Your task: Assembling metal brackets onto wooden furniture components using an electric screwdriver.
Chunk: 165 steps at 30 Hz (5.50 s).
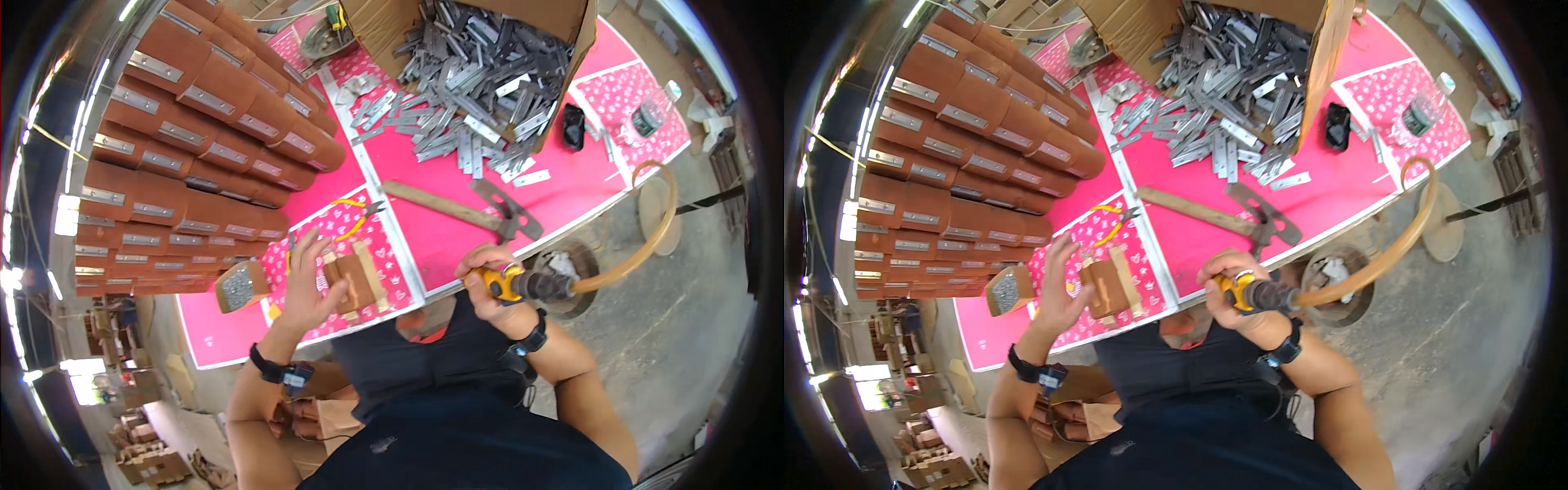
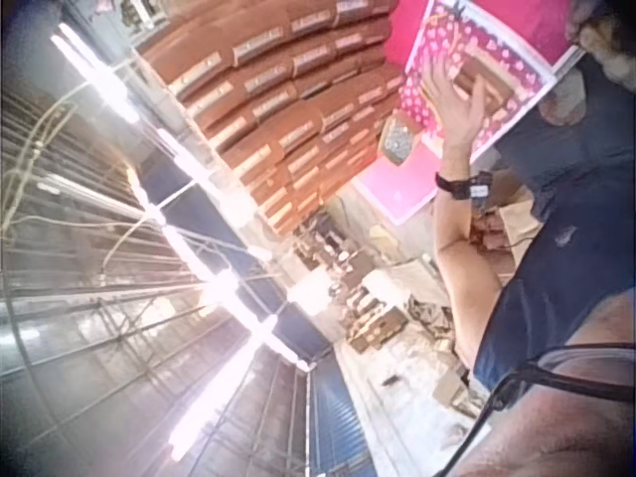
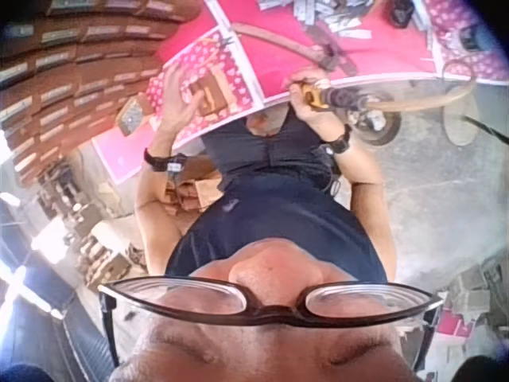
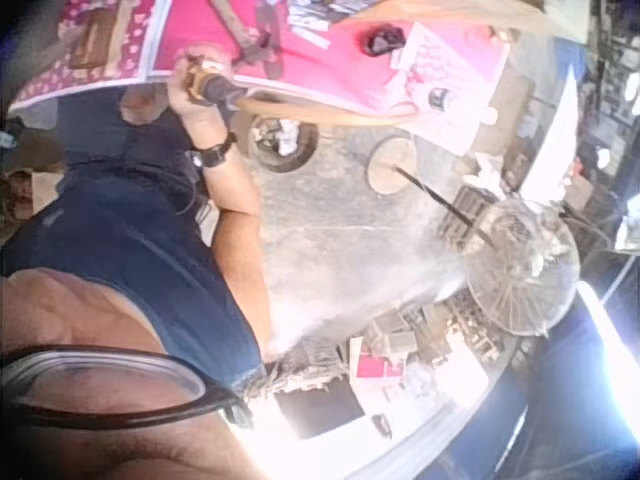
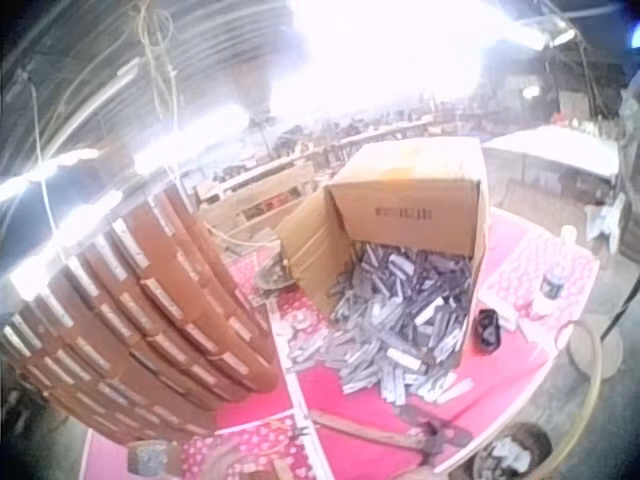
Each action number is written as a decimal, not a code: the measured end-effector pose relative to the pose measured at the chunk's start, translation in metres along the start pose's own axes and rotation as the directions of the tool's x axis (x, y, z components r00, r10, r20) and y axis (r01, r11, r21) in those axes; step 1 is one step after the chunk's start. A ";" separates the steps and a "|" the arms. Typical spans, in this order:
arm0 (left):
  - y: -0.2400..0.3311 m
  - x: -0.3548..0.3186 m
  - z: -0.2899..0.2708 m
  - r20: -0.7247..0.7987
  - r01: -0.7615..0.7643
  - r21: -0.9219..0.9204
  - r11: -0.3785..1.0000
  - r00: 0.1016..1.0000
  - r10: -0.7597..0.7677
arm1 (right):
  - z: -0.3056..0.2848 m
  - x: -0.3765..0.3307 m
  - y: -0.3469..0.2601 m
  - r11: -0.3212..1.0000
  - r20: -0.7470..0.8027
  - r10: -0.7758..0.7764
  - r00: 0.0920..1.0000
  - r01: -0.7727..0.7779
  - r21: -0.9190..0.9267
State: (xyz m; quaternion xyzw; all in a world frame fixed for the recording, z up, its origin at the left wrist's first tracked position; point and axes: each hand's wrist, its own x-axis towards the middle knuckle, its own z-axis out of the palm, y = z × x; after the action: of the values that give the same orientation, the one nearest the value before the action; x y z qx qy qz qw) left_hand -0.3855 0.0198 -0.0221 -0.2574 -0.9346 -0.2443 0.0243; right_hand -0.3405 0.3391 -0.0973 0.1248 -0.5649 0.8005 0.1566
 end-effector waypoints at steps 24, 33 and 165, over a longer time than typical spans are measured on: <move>0.014 0.214 0.138 -0.081 0.116 -0.018 0.993 0.990 -0.117 | 0.014 -0.014 -0.014 0.871 0.293 -0.301 0.908 0.386 -0.302; -0.002 0.047 0.007 0.031 0.294 -0.726 0.622 0.917 -0.397 | 0.010 -0.023 -0.011 0.916 0.166 -0.194 0.967 0.239 -0.322; 0.057 -0.108 0.056 -0.307 0.187 -0.619 0.763 0.836 -0.454 | 0.180 0.036 -0.058 0.945 0.421 0.160 0.893 -0.261 0.196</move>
State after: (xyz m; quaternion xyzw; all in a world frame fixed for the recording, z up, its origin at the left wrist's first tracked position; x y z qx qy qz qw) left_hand -0.2589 0.0377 -0.0643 -0.0222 -0.8191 -0.5618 0.1137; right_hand -0.3465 0.1911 0.0264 0.2417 -0.4906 0.8345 -0.0670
